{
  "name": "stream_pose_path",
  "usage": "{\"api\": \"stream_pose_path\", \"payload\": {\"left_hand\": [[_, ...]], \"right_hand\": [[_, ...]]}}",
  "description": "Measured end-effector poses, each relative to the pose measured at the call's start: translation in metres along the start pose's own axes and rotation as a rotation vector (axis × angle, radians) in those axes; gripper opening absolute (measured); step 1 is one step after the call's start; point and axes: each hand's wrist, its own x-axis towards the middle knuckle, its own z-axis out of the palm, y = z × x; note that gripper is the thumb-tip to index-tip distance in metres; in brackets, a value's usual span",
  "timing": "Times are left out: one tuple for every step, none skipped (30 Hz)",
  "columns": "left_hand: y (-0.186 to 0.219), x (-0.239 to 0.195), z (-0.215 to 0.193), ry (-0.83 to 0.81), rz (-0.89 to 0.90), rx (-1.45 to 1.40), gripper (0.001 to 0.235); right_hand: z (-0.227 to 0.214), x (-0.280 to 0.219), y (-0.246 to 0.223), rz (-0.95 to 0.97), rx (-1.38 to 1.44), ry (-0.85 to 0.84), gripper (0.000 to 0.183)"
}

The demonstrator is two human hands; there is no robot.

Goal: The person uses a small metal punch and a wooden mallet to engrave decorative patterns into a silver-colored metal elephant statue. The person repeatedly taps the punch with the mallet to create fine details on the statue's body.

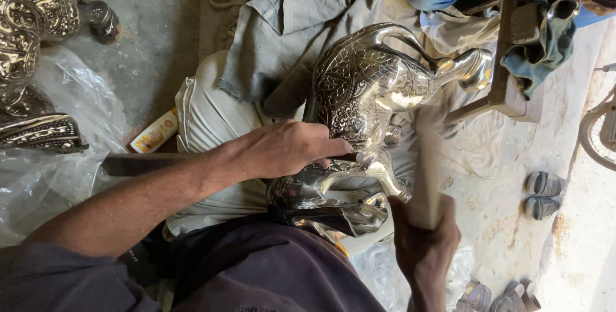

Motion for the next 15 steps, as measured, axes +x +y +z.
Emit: {"api": "stream_pose_path", "payload": {"left_hand": [[0.0,0.001,0.0,-0.003,0.005,-0.008,0.038],[0.0,0.001,0.0,-0.005,0.009,-0.017,0.041],[0.0,0.001,-0.002,-0.006,0.009,-0.02,0.045],[0.0,0.0,-0.004,-0.021,-0.004,-0.001,0.04],[0.0,0.0,-0.004,-0.038,-0.014,0.014,0.036],[0.0,0.0,-0.005,-0.055,-0.024,0.029,0.032],[0.001,-0.001,-0.006,-0.045,-0.026,0.019,0.031],[0.002,-0.001,-0.007,-0.034,-0.028,0.009,0.03],[0.003,0.0,-0.009,-0.026,-0.024,0.001,0.03],[0.007,0.0,-0.011,0.017,-0.033,-0.011,0.027],[0.012,0.0,-0.012,0.059,-0.043,-0.02,0.024],[0.017,-0.001,-0.015,0.102,-0.053,-0.03,0.022],[0.023,-0.005,-0.018,0.276,-0.103,-0.103,0.02],[0.03,-0.011,-0.021,0.452,-0.151,-0.176,0.02],[0.036,-0.017,-0.022,0.621,-0.193,-0.253,0.02]], "right_hand": [[-0.002,0.001,0.003,-0.049,-0.13,-0.054,0.041],[-0.005,0.002,0.007,-0.098,-0.259,-0.109,0.038],[-0.007,0.003,0.01,-0.152,-0.384,-0.166,0.035],[-0.007,0.004,0.013,-0.169,-0.241,-0.079,0.03],[-0.007,0.003,0.015,-0.18,-0.1,0.009,0.027],[-0.006,0.002,0.017,-0.191,0.041,0.097,0.026],[-0.006,0.003,0.019,-0.134,0.002,0.049,0.026],[-0.006,0.004,0.021,-0.078,-0.038,0.0,0.027],[-0.007,0.004,0.023,-0.02,-0.077,-0.041,0.028],[-0.009,0.005,0.024,0.001,-0.208,-0.08,0.026],[-0.012,0.008,0.025,0.022,-0.338,-0.118,0.025],[-0.015,0.01,0.027,0.042,-0.467,-0.155,0.024],[-0.019,0.013,0.029,0.078,-0.438,-0.105,0.029],[-0.024,0.016,0.031,0.113,-0.409,-0.055,0.033],[-0.027,0.016,0.034,0.157,-0.38,-0.003,0.038]]}}
